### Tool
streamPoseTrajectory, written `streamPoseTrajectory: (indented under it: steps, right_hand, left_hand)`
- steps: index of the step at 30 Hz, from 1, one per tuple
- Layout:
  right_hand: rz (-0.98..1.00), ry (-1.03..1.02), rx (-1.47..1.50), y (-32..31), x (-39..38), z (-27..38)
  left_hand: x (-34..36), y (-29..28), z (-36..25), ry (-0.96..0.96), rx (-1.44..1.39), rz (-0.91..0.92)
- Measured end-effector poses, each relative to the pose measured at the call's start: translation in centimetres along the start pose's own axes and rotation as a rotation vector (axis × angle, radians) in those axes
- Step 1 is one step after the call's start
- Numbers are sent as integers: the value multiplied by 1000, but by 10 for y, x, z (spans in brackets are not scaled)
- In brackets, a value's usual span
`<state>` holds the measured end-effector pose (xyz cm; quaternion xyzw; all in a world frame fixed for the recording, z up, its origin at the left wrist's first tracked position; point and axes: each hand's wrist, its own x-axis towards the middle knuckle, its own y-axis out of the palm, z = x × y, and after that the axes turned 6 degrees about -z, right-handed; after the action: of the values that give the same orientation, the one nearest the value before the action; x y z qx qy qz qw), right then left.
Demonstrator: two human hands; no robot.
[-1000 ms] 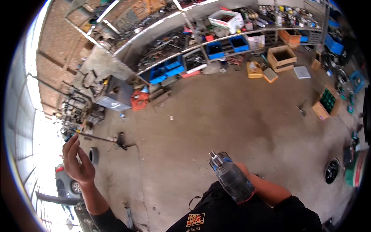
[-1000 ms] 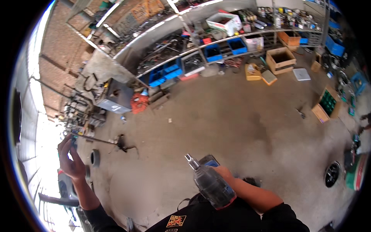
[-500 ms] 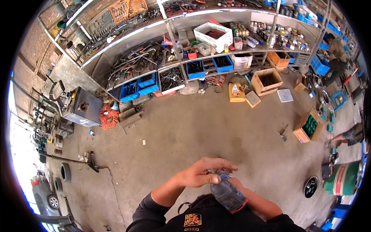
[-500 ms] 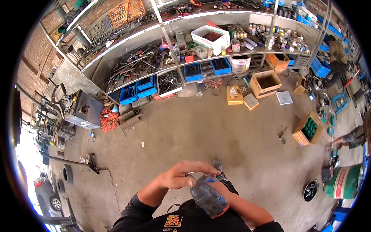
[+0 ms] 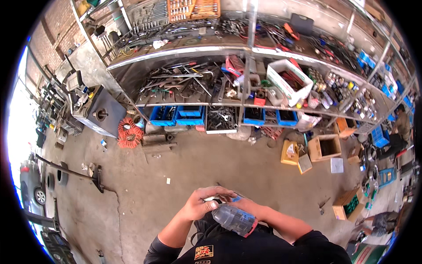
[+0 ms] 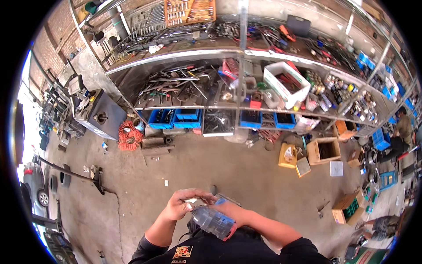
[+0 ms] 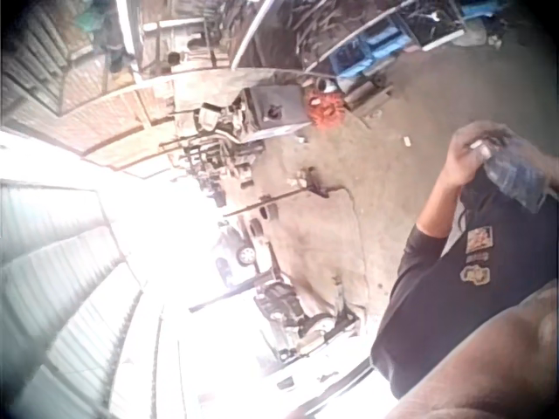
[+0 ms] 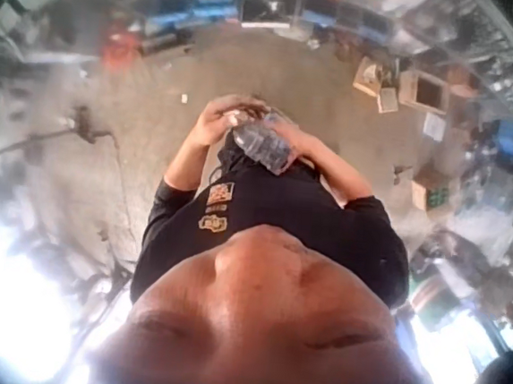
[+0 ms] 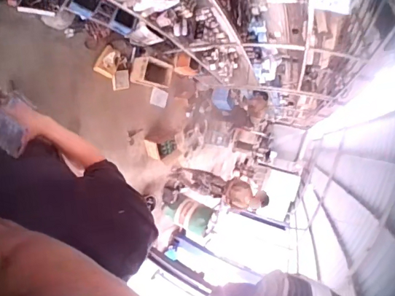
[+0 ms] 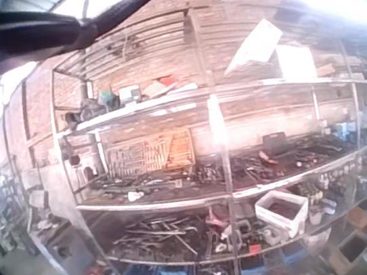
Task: The person works underneath a vehicle raised on a lift in a garage. They use a power impact wrench to tighten bolts on the car's undercarriage and remove a plastic splash shield. The person also walks around the garage to retrieve tools and interacts with another worker.
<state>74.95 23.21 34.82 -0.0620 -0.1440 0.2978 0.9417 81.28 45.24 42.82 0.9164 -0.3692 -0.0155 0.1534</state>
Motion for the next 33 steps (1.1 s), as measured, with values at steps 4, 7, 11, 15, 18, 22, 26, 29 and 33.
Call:
streamPoseTrajectory:
  steps: [4,7,11,15,18,22,26,29,33]
  right_hand:
    - [55,237,156,-38,100,-21]
    - [8,266,210,-60,151,-49]
    - [-30,405,260,-116,212,-64]
    - [-141,466,358,-167,271,-93]
    - [-175,515,306,-218,318,-98]
    - [-360,618,478,-271,372,-118]
    - [-541,617,538,-319,392,-127]
    - [-659,548,386,-339,385,-121]
    - [-805,522,286,-337,380,-113]
  left_hand:
    - [63,-94,-20,20,-30,-36]
    - [114,-141,-51,54,-68,18]
    - [185,-190,-69,111,-157,35]
    - [264,-240,-72,70,-181,63]
    - [331,-276,-76,91,-183,132]
    - [411,-311,-100,133,-255,86]
    - [495,-372,-109,63,-198,-19]
    - [547,-410,-93,47,460,-325]
    - [612,-451,-79,278,926,-365]
